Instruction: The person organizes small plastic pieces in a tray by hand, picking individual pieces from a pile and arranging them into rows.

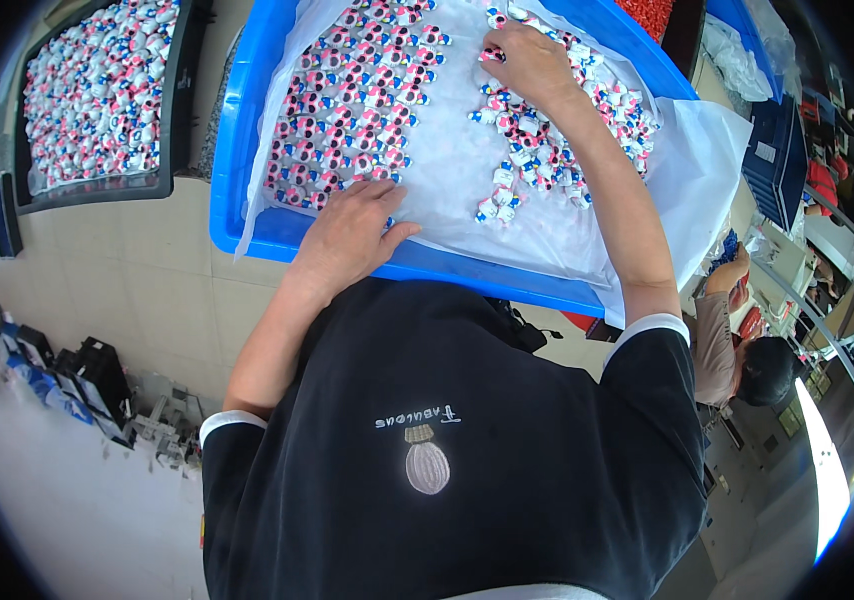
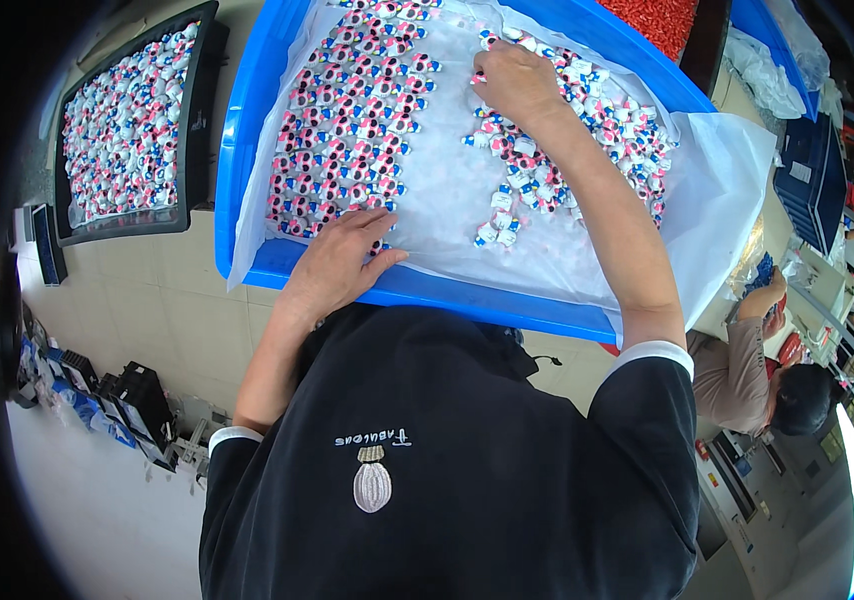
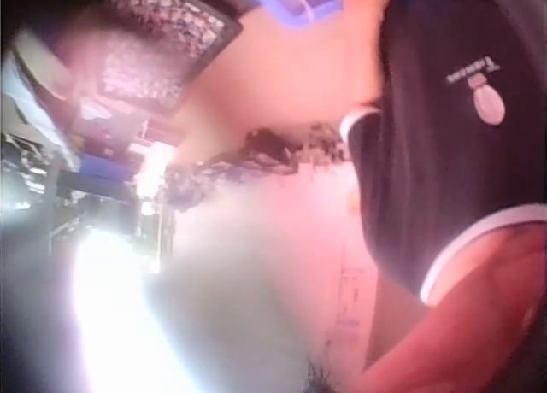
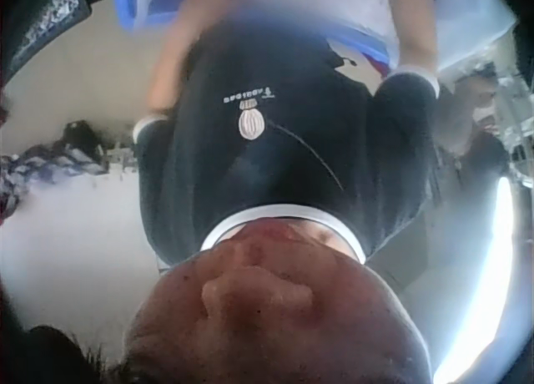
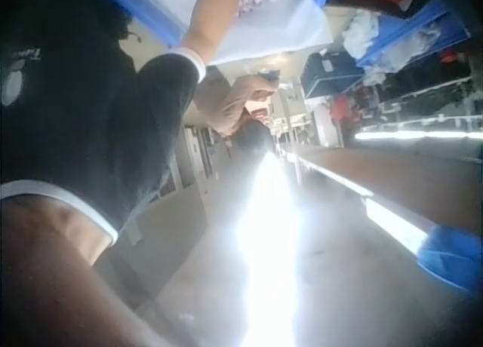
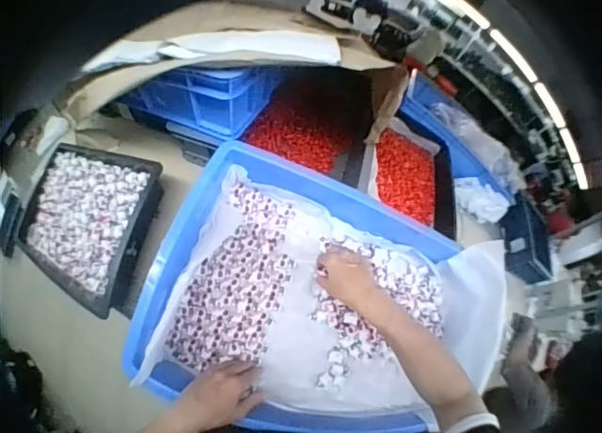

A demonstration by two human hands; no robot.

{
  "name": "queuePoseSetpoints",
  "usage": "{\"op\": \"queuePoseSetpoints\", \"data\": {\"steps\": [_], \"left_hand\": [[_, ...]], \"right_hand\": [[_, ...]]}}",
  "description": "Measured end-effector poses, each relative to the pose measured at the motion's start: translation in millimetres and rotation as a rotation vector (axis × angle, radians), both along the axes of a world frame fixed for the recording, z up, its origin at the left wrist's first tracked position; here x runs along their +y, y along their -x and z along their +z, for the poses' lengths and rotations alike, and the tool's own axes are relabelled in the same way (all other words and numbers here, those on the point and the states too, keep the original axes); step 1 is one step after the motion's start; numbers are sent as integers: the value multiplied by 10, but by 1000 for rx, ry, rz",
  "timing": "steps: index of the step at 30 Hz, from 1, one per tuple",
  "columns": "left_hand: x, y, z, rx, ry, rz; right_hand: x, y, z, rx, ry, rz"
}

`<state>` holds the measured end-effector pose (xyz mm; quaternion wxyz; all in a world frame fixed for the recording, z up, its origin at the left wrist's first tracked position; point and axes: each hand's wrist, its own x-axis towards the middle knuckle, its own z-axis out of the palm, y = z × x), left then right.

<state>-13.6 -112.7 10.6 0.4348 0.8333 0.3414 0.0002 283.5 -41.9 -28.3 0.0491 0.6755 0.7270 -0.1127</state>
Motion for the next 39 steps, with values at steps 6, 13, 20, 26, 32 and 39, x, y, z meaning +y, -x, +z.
{"op": "queuePoseSetpoints", "data": {"steps": [6,13,20,26,32,39], "left_hand": [[-10,-12,8,6,13,12],[-7,-15,-4,-3,5,23],[2,-5,-2,-15,19,30],[1,-7,-21,-24,21,12],[21,-41,15,16,30,-3],[4,-31,3,-5,29,25]], "right_hand": [[326,-38,-199,489,-11,-368],[599,143,-273,433,111,-466],[371,-372,-135,355,-107,-421],[239,-250,-8,102,-183,-292],[238,-99,-135,-60,-160,-284],[621,98,136,39,137,-460]]}}
